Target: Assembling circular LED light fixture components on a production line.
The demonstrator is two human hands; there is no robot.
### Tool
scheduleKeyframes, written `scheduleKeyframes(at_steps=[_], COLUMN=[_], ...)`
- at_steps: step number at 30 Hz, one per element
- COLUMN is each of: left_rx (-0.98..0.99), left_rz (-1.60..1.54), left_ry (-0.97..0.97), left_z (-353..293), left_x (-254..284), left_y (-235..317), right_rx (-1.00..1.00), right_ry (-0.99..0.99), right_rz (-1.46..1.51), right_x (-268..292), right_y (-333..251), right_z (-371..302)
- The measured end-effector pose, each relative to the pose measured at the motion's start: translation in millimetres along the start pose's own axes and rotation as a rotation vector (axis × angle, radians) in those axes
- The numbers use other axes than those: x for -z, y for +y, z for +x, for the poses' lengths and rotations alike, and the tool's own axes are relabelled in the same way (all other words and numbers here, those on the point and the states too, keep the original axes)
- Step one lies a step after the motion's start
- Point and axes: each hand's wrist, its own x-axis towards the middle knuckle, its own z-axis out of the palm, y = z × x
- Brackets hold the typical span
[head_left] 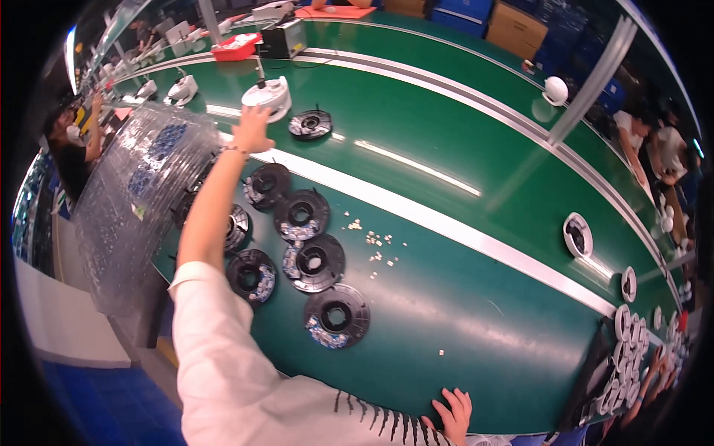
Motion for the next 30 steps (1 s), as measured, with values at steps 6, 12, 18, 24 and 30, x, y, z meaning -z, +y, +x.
scheduleKeyframes(at_steps=[6,12,18,24,30], left_rx=[-0.349,-0.365,-0.516,-0.556,-0.233], left_rz=[-0.144,-0.235,-0.447,-0.456,-0.578], left_ry=[-0.045,-0.013,0.157,0.086,0.184], left_z=[25.4,28.3,-80.1,-282.1,-409.7], left_x=[-20.0,-47.8,66.8,146.5,128.3], left_y=[116.8,90.1,129.2,128.3,127.3], right_rx=[-0.02,-0.113,-0.084,-0.037,0.09], right_ry=[0.057,0.082,0.11,0.187,0.173], right_rz=[-0.094,-0.088,0.029,0.044,0.096], right_x=[10.3,7.7,9.4,-4.8,-5.3], right_y=[1.6,4.8,0.2,9.3,14.1], right_z=[-1.4,0.5,-8.7,-14.9,-13.1])
